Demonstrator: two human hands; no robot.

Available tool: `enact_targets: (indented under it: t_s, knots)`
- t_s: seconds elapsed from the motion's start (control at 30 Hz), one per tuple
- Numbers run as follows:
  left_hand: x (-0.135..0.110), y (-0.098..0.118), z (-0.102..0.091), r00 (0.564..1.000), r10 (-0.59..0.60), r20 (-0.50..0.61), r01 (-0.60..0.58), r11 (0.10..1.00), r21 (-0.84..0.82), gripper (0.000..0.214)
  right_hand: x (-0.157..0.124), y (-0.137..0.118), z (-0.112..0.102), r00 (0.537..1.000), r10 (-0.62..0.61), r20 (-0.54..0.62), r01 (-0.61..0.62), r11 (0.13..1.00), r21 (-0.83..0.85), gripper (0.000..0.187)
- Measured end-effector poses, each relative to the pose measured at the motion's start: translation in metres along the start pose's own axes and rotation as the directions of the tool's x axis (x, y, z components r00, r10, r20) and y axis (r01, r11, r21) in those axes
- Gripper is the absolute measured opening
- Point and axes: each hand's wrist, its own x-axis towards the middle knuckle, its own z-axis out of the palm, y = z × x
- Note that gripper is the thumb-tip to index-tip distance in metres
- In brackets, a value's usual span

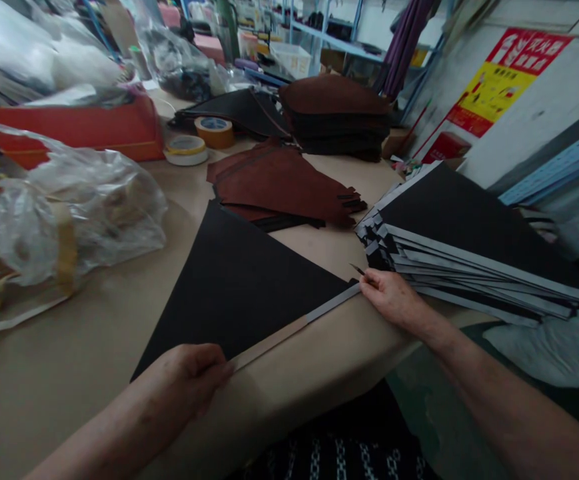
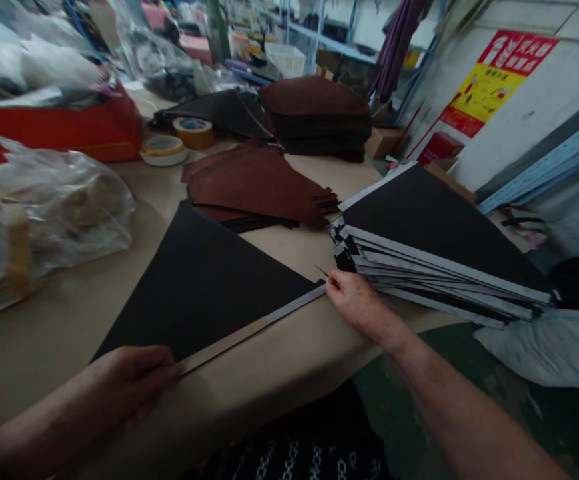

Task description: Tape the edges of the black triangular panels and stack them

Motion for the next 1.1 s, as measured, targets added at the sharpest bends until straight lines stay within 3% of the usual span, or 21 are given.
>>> enact_targets:
  t_s: [0.37, 0.63, 0.73, 0.87, 0.97, 1.03, 1.1]
  knots:
    - [0.000, 0.002, -0.003, 0.999, -0.027, 0.029, 0.027, 1.000, -0.007, 0.040, 0.003, -0.003, -0.002, 0.998, -0.017, 0.058, 0.016, 0.999, 0.031, 0.014]
    - [-0.004, 0.013, -0.004, 1.000, -0.022, -0.022, 0.024, 0.997, 0.073, 0.034, 0.000, -0.008, -0.002, 0.997, -0.031, 0.066, 0.034, 0.998, -0.049, 0.016]
    - [-0.004, 0.013, -0.003, 0.999, -0.004, -0.040, 0.006, 0.998, 0.063, 0.033, 0.000, -0.008, -0.001, 0.999, 0.013, 0.040, -0.010, 0.997, -0.080, 0.008]
    - [-0.002, 0.008, -0.002, 0.998, 0.036, -0.053, -0.031, 0.995, 0.092, 0.032, -0.004, -0.013, -0.003, 0.999, 0.031, 0.004, -0.031, 0.994, -0.105, 0.022]
    - [-0.001, 0.005, -0.001, 0.997, 0.041, -0.059, -0.035, 0.994, 0.102, 0.032, -0.006, -0.028, -0.010, 0.996, -0.074, -0.041, 0.074, 0.997, -0.005, 0.012]
    - [-0.001, 0.006, -0.002, 0.996, 0.045, -0.078, -0.037, 0.994, 0.105, 0.031, -0.003, -0.041, -0.015, 0.987, -0.154, -0.051, 0.160, 0.974, 0.161, 0.014]
    - [-0.002, 0.008, -0.002, 0.995, 0.051, -0.080, -0.043, 0.993, 0.106, 0.030, 0.004, -0.051, -0.014, 0.983, -0.184, 0.004, 0.168, 0.907, 0.385, 0.022]
